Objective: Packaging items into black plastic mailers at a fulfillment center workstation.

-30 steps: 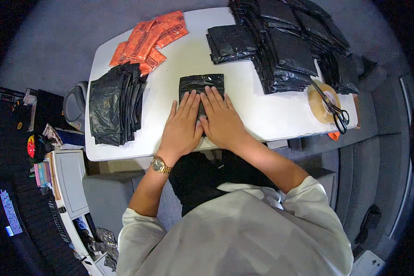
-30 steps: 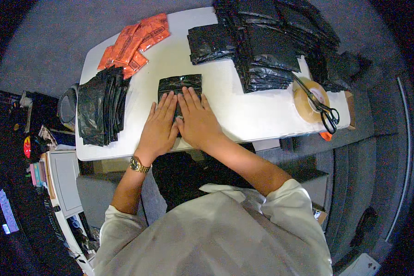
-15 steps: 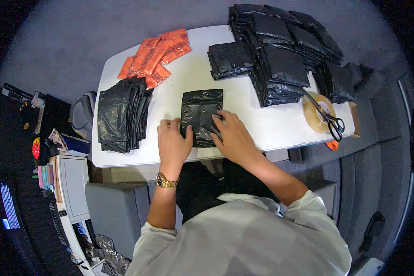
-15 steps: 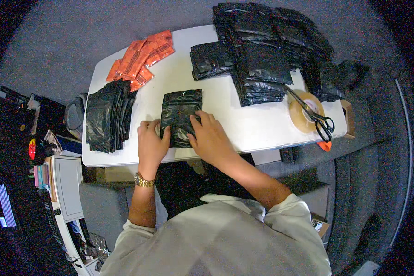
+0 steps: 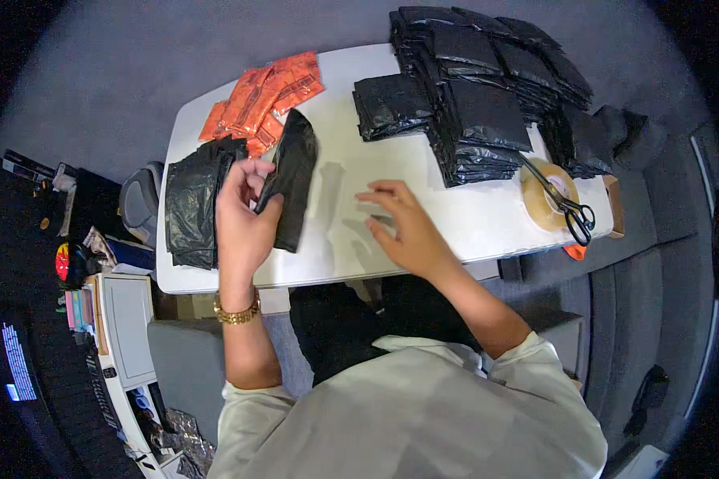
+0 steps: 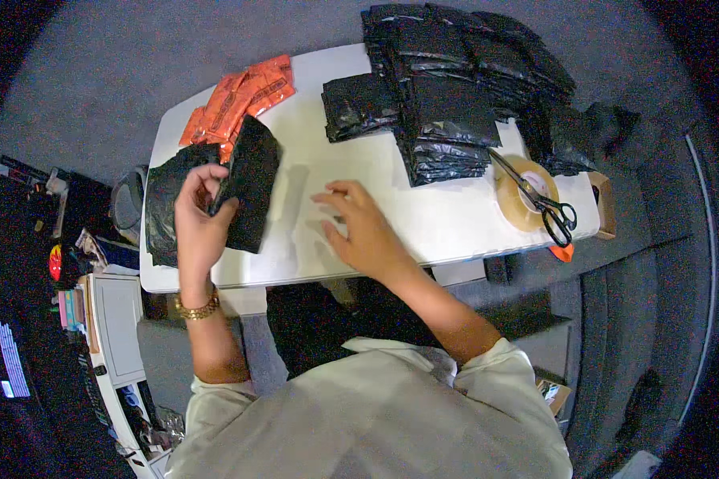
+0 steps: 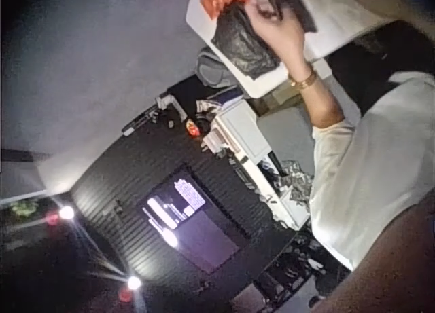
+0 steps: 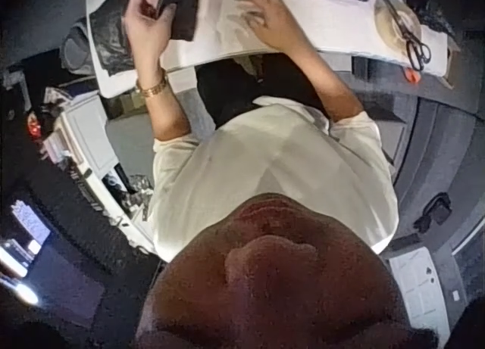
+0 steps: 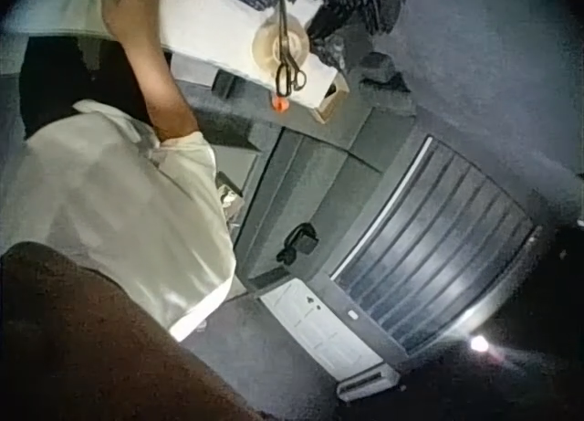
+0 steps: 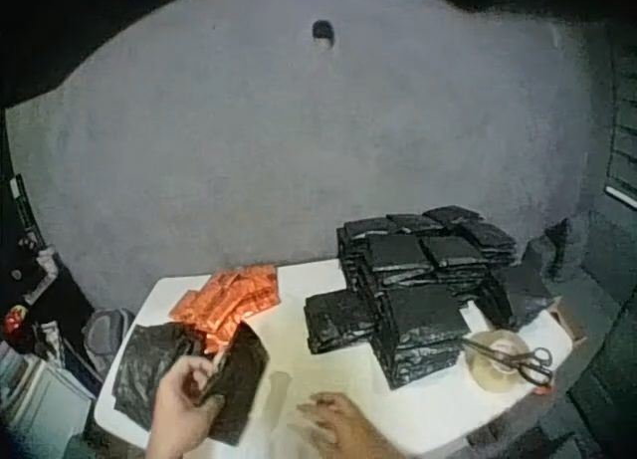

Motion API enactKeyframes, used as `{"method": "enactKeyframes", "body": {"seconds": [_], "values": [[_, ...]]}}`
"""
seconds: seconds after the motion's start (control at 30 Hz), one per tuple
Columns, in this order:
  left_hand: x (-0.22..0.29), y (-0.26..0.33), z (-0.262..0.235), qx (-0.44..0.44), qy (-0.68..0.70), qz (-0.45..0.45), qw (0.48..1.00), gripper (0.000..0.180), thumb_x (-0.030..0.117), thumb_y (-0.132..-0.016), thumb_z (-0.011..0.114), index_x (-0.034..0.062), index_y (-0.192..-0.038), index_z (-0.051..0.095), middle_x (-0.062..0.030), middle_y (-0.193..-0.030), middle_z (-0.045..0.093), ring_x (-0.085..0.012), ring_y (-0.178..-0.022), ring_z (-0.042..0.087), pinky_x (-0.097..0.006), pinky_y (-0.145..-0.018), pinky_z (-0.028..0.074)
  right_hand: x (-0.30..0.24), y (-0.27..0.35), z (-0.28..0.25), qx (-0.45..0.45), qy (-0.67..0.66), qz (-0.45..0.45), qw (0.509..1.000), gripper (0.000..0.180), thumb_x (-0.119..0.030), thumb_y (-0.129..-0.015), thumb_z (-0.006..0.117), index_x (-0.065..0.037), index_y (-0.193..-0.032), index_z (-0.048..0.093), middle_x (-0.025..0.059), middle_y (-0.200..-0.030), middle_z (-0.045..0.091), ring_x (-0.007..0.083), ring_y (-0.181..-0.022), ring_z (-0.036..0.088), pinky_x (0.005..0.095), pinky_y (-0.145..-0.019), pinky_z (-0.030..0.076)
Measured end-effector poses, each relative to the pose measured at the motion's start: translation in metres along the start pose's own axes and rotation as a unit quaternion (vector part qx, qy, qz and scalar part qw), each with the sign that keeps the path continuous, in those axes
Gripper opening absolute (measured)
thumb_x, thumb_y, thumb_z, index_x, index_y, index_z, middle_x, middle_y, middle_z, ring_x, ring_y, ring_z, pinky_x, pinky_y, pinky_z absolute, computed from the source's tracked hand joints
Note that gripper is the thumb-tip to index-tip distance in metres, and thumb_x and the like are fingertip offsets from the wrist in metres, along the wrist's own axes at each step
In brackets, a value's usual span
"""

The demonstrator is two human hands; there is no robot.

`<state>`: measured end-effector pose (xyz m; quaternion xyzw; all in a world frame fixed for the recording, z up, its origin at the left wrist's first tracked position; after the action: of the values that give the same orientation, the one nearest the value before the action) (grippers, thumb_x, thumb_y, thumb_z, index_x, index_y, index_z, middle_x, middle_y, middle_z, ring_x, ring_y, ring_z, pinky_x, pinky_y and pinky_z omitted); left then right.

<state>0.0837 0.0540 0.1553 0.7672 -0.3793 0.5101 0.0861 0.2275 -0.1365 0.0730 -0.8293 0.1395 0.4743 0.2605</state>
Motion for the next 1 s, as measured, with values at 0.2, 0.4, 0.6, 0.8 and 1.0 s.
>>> {"method": "enactKeyframes", "body": {"seconds": [0.2,0.4,0.6,0.8,1.0], "values": [[0.047,0.017,0.069,-0.004,-0.15,0.158,0.976,0.048,0.007,-0.084,0.074,0.0063,-0.131,0.064,-0.0205,-0.109,0.063,-0.0381,-0.099,0.067,-0.048,-0.086,0.056,-0.012,0.0,-0.042,0.078,0.061,-0.018,0.995,0.039,-0.005,-0.095,0.072,-0.008,-0.133,0.069,0.0179,-0.142,0.057,0.0378,-0.134,0.059,0.0416,-0.106,0.051],[-0.011,0.034,0.094,-0.137,-0.183,-0.006,0.974,0.052,0.01,-0.092,0.073,0.0055,-0.143,0.061,-0.0221,-0.124,0.064,-0.0367,-0.111,0.066,-0.045,-0.1,0.054,-0.009,0.004,-0.031,0.063,0.121,-0.004,0.991,0.045,-0.007,-0.095,0.072,-0.006,-0.139,0.063,0.0233,-0.146,0.054,0.0445,-0.14,0.053,0.0498,-0.118,0.045],[-0.046,0.037,0.128,-0.171,-0.333,0.214,0.902,0.065,0.017,-0.098,0.061,-0.0039,-0.158,0.045,-0.025,-0.166,0.042,-0.0401,-0.159,0.032,-0.055,-0.13,0.028,0.018,-0.036,0.054,-0.023,0.288,-0.09,0.953,0.059,-0.017,-0.102,0.059,0.005,-0.155,0.047,0.0258,-0.165,0.042,0.043,-0.155,0.038,0.0563,-0.128,0.031],[-0.069,0.035,0.137,-0.208,-0.312,0.187,0.908,0.079,0.029,-0.097,0.058,-0.0037,-0.165,0.035,-0.0227,-0.174,0.033,-0.0374,-0.163,0.027,-0.057,-0.132,0.02,0.052,-0.036,0.074,-0.073,0.352,-0.055,0.932,0.066,-0.031,-0.109,0.048,0.005,-0.163,0.038,0.0233,-0.174,0.032,0.0369,-0.163,0.028,0.056,-0.132,0.024],[-0.075,0.033,0.133,-0.188,-0.31,0.175,0.915,0.086,0.034,-0.094,0.061,-0.0022,-0.167,0.032,-0.0215,-0.175,0.032,-0.0372,-0.164,0.027,-0.059,-0.132,0.019,0.056,-0.038,0.073,-0.082,0.369,-0.037,0.925,0.069,-0.038,-0.111,0.047,0.005,-0.164,0.036,0.0224,-0.175,0.031,0.0358,-0.164,0.026,0.0552,-0.132,0.021]]}}
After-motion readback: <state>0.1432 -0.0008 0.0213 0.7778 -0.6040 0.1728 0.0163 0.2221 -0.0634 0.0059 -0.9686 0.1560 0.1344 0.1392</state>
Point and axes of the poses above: each hand's wrist, its own y-axis away from the middle knuckle, its own z-axis out of the palm, x = y × z, the point moved 10 cm from there along -y, towards the middle knuckle
